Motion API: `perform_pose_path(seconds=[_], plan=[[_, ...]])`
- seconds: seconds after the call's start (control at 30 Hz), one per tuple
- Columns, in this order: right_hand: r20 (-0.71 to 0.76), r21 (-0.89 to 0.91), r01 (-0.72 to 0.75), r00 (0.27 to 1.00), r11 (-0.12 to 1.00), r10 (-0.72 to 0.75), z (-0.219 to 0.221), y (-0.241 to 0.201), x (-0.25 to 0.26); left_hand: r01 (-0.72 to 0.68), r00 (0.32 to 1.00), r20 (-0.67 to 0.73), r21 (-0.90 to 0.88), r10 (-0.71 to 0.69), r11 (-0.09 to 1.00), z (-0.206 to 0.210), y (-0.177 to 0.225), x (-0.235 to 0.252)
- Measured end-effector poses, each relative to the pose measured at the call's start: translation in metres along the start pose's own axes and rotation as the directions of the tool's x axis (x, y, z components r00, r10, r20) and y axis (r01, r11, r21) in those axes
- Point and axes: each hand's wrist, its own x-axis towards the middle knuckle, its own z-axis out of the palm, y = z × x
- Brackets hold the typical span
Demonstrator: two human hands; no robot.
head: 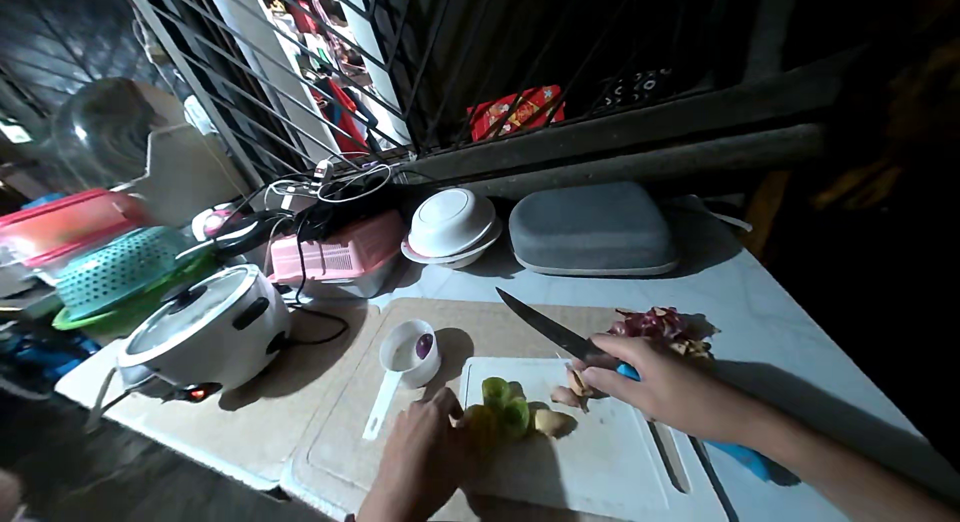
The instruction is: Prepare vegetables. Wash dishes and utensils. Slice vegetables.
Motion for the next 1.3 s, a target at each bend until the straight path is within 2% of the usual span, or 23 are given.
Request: perform_pose_path(seconds=[0.07, 0.2, 0.37, 0.4, 0.47, 0.53, 0.7, 0.93, 1.1, 1.17, 1.3], plan=[[-0.007, 0.000, 0.008, 1.000, 1.000, -0.008, 0.000, 0.001, 0.000, -0.011, 1.000, -0.029, -0.024, 0.010, 1.000, 0.005, 0.007, -0.005], [-0.004, 0.013, 0.017, 1.000, 1.000, -0.017, 0.000, 0.003, 0.000, -0.075, 0.994, -0.079, 0.071, 0.081, 0.995, 0.008, 0.011, -0.010], [0.001, 0.026, 0.012, 1.000, 1.000, -0.012, -0.001, 0.001, 0.000, -0.087, 0.996, 0.010, 0.018, 0.087, 0.996, -0.016, -0.001, -0.004], [0.004, 0.027, 0.012, 1.000, 1.000, -0.012, -0.001, 0.001, 0.000, -0.092, 0.996, -0.003, 0.002, 0.092, 0.996, -0.022, -0.002, -0.003], [0.003, 0.022, 0.012, 1.000, 1.000, -0.012, -0.001, 0.002, 0.001, -0.096, 0.989, -0.117, -0.001, 0.095, 0.995, -0.034, -0.006, 0.008], [0.005, 0.023, 0.006, 1.000, 1.000, -0.006, -0.001, 0.002, 0.001, -0.031, 0.978, -0.208, 0.013, 0.033, 0.999, -0.050, -0.009, 0.029], [0.017, 0.016, -0.020, 1.000, 1.000, 0.020, 0.000, -0.003, -0.003, -0.037, 0.999, -0.009, -0.050, 0.037, 0.998, -0.061, -0.037, 0.086], [0.005, 0.048, 0.015, 1.000, 0.999, -0.015, -0.001, -0.003, -0.003, 0.002, 0.998, 0.060, -0.024, 0.000, 1.000, -0.062, -0.041, 0.090], [-0.146, -0.096, 0.086, 0.984, 0.992, -0.100, 0.004, -0.010, -0.008, -0.058, 0.997, -0.062, -0.048, 0.055, 0.997, -0.061, -0.053, 0.082], [-0.167, -0.140, 0.035, 0.984, 0.989, -0.059, 0.008, -0.015, -0.009, -0.067, 0.993, -0.095, -0.037, 0.063, 0.997, -0.059, -0.052, 0.076], [-0.142, -0.216, -0.074, 0.989, 0.973, 0.043, 0.012, -0.023, -0.004, -0.103, 0.958, -0.273, -0.065, 0.082, 0.992, -0.061, -0.040, 0.066]])
